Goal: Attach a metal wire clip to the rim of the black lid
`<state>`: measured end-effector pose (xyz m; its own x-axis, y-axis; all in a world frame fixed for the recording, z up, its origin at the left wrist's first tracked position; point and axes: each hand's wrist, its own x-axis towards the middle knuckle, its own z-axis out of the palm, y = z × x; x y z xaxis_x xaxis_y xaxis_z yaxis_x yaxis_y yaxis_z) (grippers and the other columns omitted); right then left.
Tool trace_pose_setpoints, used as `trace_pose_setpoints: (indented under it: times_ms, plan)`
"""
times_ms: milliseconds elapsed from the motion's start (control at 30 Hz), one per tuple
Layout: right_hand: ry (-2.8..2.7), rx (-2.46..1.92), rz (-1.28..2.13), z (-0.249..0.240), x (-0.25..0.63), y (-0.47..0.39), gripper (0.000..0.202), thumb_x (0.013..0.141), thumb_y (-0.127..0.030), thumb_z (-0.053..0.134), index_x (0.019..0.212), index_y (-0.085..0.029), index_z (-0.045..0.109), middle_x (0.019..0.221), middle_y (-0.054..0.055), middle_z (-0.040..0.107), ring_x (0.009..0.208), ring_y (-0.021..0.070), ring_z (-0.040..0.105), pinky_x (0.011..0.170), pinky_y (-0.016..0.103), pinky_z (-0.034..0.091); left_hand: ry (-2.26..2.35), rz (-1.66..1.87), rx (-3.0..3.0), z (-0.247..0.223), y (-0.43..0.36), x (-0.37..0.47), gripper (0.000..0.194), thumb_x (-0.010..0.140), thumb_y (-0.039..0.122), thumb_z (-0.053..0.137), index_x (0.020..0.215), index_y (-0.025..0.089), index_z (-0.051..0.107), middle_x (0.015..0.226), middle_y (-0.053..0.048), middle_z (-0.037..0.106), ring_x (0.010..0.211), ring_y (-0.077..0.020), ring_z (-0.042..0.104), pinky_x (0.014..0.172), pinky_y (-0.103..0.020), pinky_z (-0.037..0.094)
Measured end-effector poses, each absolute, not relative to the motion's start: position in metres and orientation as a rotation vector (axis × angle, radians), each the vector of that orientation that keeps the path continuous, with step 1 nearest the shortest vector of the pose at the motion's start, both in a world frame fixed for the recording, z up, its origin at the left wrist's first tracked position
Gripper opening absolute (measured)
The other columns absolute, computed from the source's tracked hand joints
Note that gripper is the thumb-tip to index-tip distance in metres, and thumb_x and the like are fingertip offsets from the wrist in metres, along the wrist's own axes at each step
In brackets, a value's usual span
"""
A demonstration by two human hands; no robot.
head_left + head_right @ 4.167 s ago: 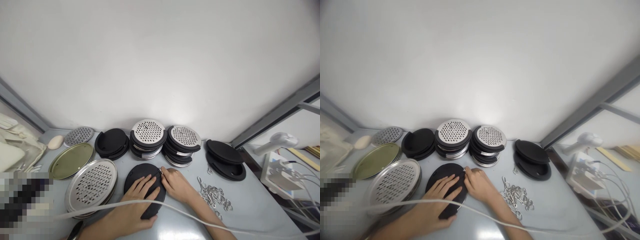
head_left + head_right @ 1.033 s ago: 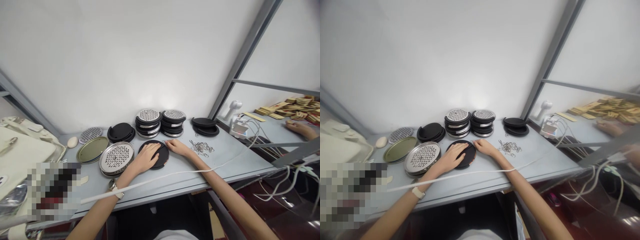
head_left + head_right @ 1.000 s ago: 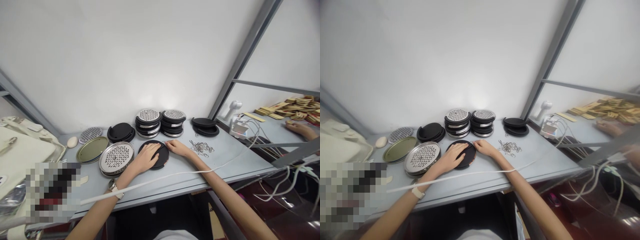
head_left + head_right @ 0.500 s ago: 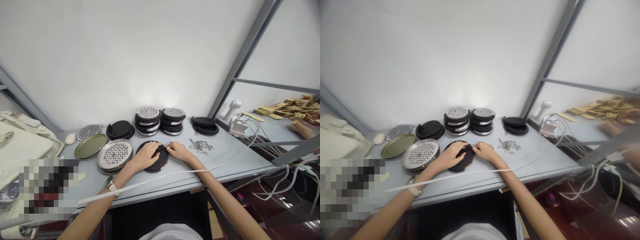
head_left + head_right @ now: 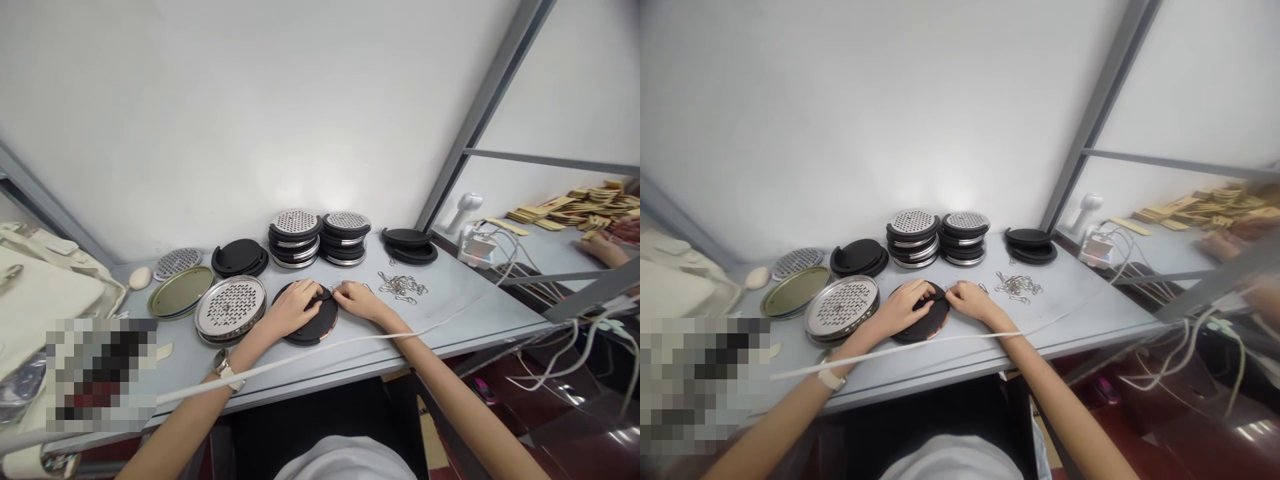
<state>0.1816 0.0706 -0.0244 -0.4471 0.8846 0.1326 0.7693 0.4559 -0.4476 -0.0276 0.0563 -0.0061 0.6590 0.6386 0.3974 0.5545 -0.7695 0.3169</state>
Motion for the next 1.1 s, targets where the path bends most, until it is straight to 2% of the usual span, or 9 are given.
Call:
trace_pose_setpoints:
  times_ms: [67, 167, 767, 1100]
  plan:
    - [-2.352, -1.403, 0.466, -0.0247, 0.1812, 0.07, 0.037, 0.089, -0.024, 0.036, 0.056, -0.017, 0.051, 0.057, 0.002, 0.055, 0.051, 0.0108, 0.04, 0.055, 0.024, 0.026, 1.019, 0.746, 2.699, -0.0065, 0.0563, -0.0275, 0.003, 0.086, 0.02, 0.049, 0.089, 0.019, 0.049, 0.089, -0.001, 0.053, 0.086, -0.0171, 0.051, 0.078, -0.032, 0.044]
    - [-2.346, -1.395, 0.488, -0.0257, 0.1808, 0.0697, 0.037, 0.088, -0.025, 0.037, 0.056, -0.017, 0.051, 0.054, 0.001, 0.054, 0.049, 0.0102, 0.038, 0.054, 0.024, 0.026, 1.056, 0.766, 2.684, -0.0067, 0.0558, -0.0276, 0.004, 0.086, 0.022, 0.05, 0.086, 0.019, 0.047, 0.086, -0.001, 0.05, 0.082, -0.0165, 0.05, 0.074, -0.031, 0.043]
    - [-2.344, -1.336, 0.56, -0.0274, 0.1817, 0.0713, 0.033, 0.084, -0.025, 0.038, 0.052, -0.017, 0.042, 0.05, -0.003, 0.043, 0.048, 0.0089, 0.033, 0.052, 0.022, 0.025, 1.069, 0.621, 2.731, -0.0028, 0.0539, -0.029, 0.003, 0.089, 0.023, 0.044, 0.089, 0.02, 0.045, 0.09, -0.001, 0.049, 0.075, -0.0145, 0.052, 0.069, -0.028, 0.043]
    - [-2.262, -1.309, 0.509, -0.0251, 0.1825, 0.0687, 0.011, 0.08, -0.021, 0.043, 0.071, -0.018, 0.048, 0.059, -0.004, 0.046, 0.053, 0.0092, 0.035, 0.053, 0.021, 0.025, 1.08, 0.569, 2.771, -0.0011, 0.0544, -0.0293, 0.006, 0.09, 0.025, 0.042, 0.09, 0.02, 0.046, 0.091, -0.002, 0.05, 0.077, -0.0156, 0.053, 0.07, -0.028, 0.043]
